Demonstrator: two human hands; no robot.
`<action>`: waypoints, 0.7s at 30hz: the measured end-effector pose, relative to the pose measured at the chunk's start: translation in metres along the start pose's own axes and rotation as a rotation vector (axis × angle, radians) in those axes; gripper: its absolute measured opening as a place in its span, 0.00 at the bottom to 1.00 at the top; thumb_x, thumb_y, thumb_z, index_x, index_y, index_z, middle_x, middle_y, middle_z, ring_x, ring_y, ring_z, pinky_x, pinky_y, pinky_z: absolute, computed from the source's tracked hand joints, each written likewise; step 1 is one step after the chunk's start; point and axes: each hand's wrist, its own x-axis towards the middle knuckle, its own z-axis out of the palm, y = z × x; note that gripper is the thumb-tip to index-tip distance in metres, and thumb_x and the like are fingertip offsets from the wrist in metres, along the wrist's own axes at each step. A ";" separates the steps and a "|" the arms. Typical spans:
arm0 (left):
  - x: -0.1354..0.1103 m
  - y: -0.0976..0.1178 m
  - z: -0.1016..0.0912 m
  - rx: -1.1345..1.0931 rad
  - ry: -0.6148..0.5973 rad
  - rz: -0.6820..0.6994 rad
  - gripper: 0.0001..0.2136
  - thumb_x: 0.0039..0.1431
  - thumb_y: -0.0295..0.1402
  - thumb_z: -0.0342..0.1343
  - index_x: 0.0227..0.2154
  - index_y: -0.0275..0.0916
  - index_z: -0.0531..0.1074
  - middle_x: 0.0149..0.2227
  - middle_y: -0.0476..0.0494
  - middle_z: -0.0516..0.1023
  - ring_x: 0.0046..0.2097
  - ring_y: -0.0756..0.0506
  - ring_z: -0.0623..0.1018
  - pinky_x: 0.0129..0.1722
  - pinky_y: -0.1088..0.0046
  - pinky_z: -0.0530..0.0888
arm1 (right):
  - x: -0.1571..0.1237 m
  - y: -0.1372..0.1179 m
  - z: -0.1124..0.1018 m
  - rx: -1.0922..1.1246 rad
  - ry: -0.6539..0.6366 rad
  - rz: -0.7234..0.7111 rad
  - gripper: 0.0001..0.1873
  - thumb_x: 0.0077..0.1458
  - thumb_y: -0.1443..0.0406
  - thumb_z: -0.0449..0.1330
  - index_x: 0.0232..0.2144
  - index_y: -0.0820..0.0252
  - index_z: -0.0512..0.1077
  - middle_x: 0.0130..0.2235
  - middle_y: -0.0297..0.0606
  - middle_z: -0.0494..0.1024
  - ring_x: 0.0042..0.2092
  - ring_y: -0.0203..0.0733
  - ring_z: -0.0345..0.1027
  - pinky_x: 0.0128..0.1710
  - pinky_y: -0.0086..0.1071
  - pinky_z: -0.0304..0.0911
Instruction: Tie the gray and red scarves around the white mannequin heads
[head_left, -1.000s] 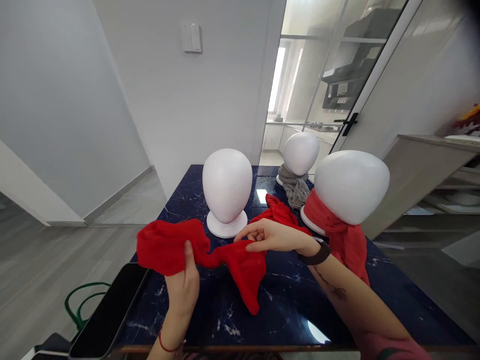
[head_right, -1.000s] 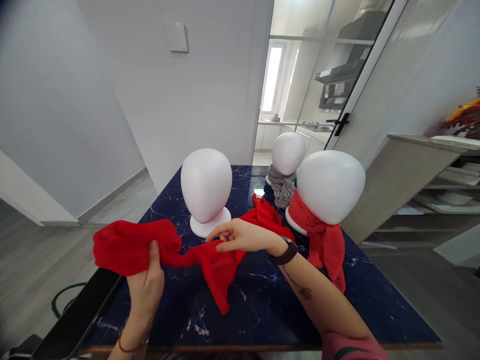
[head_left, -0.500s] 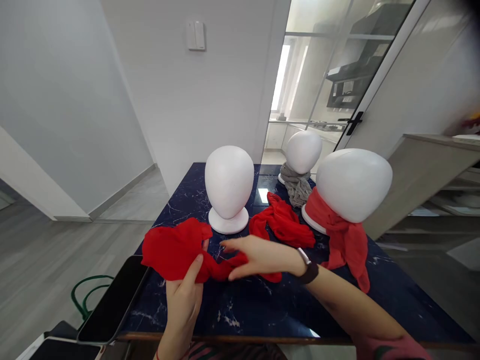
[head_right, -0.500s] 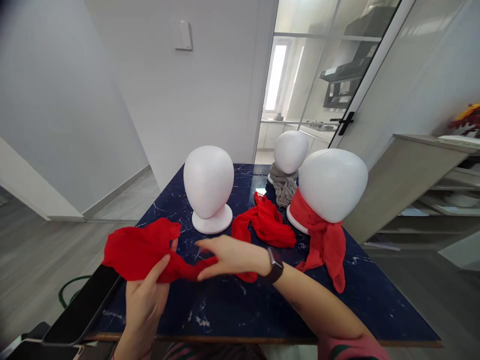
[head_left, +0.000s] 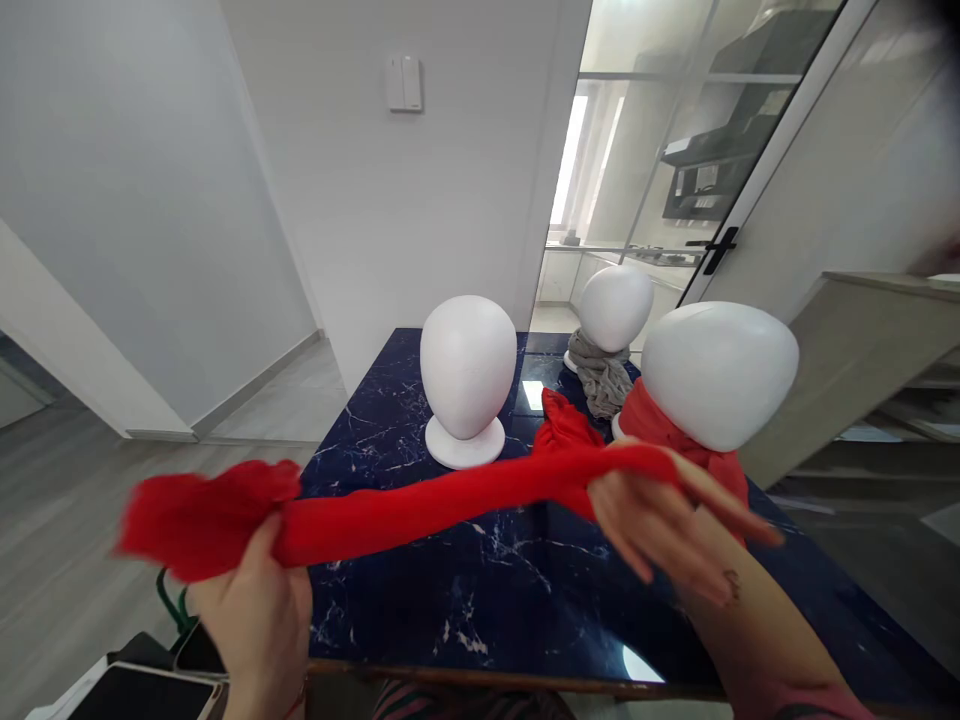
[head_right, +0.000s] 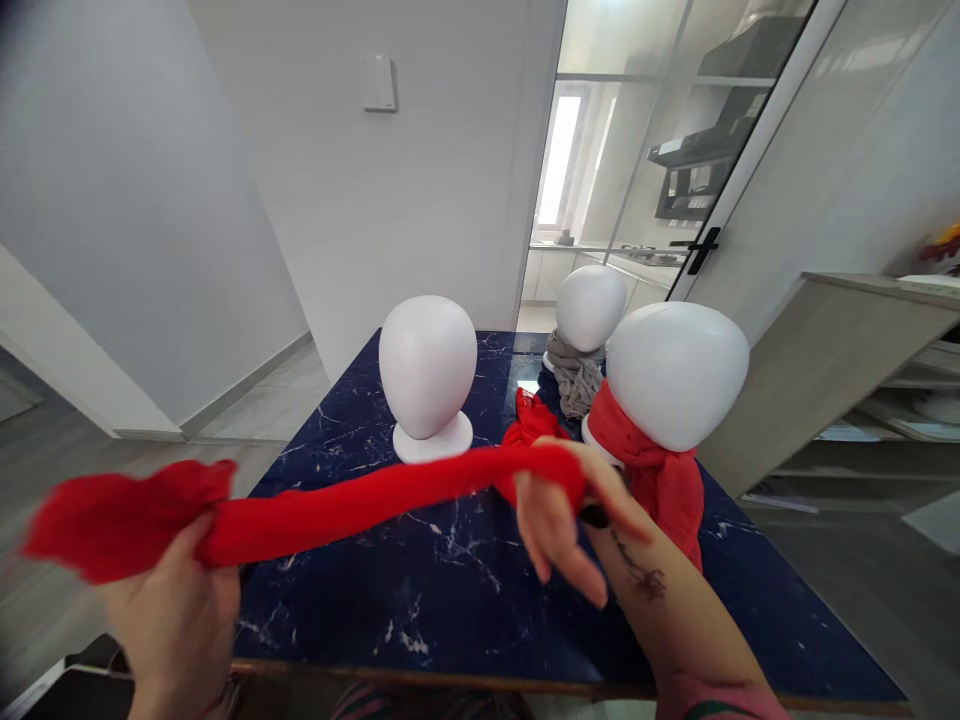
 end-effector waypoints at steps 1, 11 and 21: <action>-0.003 -0.007 -0.001 -0.025 -0.023 -0.063 0.25 0.53 0.32 0.56 0.55 0.48 0.62 0.54 0.47 0.70 0.53 0.42 0.72 0.56 0.59 0.68 | -0.010 -0.006 0.006 -0.039 0.174 -0.096 0.16 0.40 0.51 0.68 0.28 0.55 0.73 0.23 0.35 0.77 0.27 0.40 0.75 0.31 0.28 0.69; 0.011 -0.049 -0.051 0.511 -0.695 -0.015 0.05 0.47 0.33 0.56 0.24 0.39 0.75 0.54 0.38 0.69 0.57 0.34 0.66 0.57 0.54 0.63 | -0.052 -0.007 0.012 -0.247 1.033 0.233 0.23 0.49 0.49 0.60 0.27 0.67 0.74 0.23 0.38 0.76 0.19 0.33 0.66 0.20 0.26 0.62; -0.034 -0.019 0.002 0.708 -0.788 0.363 0.25 0.55 0.27 0.50 0.57 0.46 0.59 0.61 0.41 0.60 0.61 0.40 0.62 0.59 0.55 0.60 | -0.007 -0.006 0.016 -0.416 0.951 0.424 0.16 0.52 0.55 0.61 0.29 0.65 0.72 0.21 0.31 0.73 0.17 0.25 0.54 0.17 0.22 0.52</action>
